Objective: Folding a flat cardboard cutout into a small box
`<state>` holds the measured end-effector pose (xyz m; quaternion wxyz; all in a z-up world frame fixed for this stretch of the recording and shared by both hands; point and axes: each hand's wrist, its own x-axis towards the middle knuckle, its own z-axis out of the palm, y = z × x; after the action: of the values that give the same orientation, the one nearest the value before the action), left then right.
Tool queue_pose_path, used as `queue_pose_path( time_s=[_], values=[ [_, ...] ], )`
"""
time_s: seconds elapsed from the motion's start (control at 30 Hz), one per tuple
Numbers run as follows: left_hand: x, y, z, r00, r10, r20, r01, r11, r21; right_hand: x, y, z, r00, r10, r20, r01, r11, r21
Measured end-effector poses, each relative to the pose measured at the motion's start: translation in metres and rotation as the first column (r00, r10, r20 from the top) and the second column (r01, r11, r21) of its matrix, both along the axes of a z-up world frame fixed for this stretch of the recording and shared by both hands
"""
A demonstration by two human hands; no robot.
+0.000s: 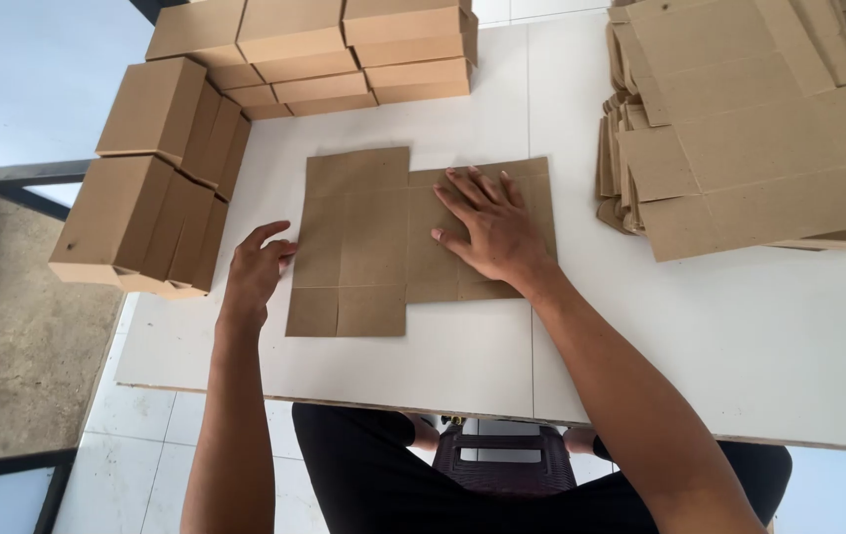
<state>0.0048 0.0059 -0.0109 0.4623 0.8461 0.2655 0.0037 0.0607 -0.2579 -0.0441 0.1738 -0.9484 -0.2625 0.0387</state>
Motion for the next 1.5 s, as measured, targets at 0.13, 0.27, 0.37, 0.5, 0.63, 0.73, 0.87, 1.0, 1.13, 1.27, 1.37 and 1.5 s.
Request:
queue_pose_path(
  time_s=[0.13, 0.27, 0.37, 0.5, 0.63, 0.73, 0.87, 1.0, 1.13, 1.27, 1.37, 1.5],
  values=[
    [0.0, -0.006, 0.0, 0.997, 0.047, 0.061, -0.042, 0.997, -0.068, 0.001, 0.0, -0.002, 1.0, -0.013, 0.022, 0.013, 1.0, 0.016],
    [-0.006, -0.028, 0.018, 0.979, -0.028, 0.202, 0.07, 0.977, -0.202, 0.002, 0.0, -0.003, 1.0, -0.01, 0.01, 0.01, 1.0, 0.028],
    [-0.001, -0.04, 0.005, 0.932, -0.249, 0.264, 0.289, 0.949, -0.126, 0.001, -0.001, 0.002, 1.0, -0.007, -0.008, 0.007, 1.0, 0.022],
    [0.017, -0.051, -0.017, 0.782, -0.566, 0.261, 0.479, 0.814, 0.33, 0.002, 0.0, 0.001, 1.0, 0.002, -0.016, -0.001, 1.0, 0.003],
    [0.044, -0.07, -0.036, 0.739, -0.641, 0.208, 0.413, 0.675, 0.611, 0.002, 0.0, 0.0, 1.0, 0.008, -0.003, -0.008, 1.0, 0.002],
    [0.066, -0.077, -0.049, 0.759, -0.646, 0.083, 0.418, 0.581, 0.699, 0.002, 0.001, 0.001, 0.999, -0.017, 0.031, 0.017, 1.0, 0.001],
    [0.09, -0.079, -0.061, 0.8, -0.599, -0.018, 0.416, 0.533, 0.737, 0.0, 0.002, 0.003, 0.999, -0.026, 0.022, 0.027, 0.999, -0.03],
    [0.083, -0.086, -0.049, 0.806, -0.591, -0.007, 0.416, 0.558, 0.718, 0.001, 0.002, 0.005, 1.0, -0.023, 0.021, 0.023, 0.999, -0.043],
    [0.052, -0.091, -0.04, 0.795, -0.606, -0.022, 0.446, 0.56, 0.698, -0.001, 0.002, 0.005, 1.0, -0.015, 0.003, 0.015, 0.999, -0.035],
    [0.017, -0.09, -0.03, 0.784, -0.617, -0.068, 0.483, 0.537, 0.692, 0.0, 0.003, 0.003, 1.0, -0.02, 0.022, 0.021, 0.998, -0.051],
    [-0.006, -0.089, -0.023, 0.78, -0.616, -0.109, 0.514, 0.531, 0.674, 0.0, 0.002, 0.002, 0.999, -0.021, 0.034, 0.023, 0.998, -0.05],
    [-0.035, -0.089, -0.014, 0.783, -0.601, -0.161, 0.546, 0.541, 0.64, 0.0, 0.003, 0.001, 0.999, -0.015, 0.047, 0.017, 0.999, -0.035]
  ],
)
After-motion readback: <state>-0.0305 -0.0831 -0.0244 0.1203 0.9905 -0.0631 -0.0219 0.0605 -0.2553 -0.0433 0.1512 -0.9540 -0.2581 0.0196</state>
